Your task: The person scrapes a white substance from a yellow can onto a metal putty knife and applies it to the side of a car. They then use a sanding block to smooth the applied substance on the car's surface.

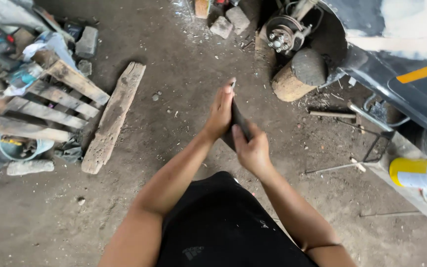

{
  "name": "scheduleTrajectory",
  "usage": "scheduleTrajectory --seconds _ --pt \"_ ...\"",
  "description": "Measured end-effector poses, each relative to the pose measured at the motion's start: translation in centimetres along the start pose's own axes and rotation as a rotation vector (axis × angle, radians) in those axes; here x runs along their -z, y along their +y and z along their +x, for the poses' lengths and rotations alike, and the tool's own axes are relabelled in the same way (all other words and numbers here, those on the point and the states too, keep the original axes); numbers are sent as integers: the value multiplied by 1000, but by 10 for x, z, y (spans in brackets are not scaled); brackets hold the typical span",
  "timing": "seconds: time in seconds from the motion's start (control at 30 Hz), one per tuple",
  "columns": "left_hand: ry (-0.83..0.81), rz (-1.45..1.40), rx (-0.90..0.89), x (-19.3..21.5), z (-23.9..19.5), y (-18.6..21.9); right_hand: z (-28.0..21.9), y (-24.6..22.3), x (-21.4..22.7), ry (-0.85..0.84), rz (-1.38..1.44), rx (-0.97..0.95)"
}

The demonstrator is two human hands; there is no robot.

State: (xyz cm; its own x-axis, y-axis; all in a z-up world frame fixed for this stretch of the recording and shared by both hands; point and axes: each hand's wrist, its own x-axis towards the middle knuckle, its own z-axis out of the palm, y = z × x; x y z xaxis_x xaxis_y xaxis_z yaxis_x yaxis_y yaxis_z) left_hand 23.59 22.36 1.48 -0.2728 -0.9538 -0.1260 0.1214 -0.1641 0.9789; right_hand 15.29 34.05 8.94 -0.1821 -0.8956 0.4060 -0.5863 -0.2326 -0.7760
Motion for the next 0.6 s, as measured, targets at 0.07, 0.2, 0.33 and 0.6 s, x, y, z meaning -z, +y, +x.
scheduleTrajectory --seconds 0.07,0.2,0.33,0.6 --pt "38 9 -217 0 -15 -8 27 31 -4 -11 163 -182" --pt "40 261 -491 14 -25 18 32 13 -10 -132 116 -367" --pt "325 90 -312 25 -25 28 38 -3 -13 -144 251 140" --pt "353 190 -323 35 -24 29 25 33 -31 -176 353 -157"
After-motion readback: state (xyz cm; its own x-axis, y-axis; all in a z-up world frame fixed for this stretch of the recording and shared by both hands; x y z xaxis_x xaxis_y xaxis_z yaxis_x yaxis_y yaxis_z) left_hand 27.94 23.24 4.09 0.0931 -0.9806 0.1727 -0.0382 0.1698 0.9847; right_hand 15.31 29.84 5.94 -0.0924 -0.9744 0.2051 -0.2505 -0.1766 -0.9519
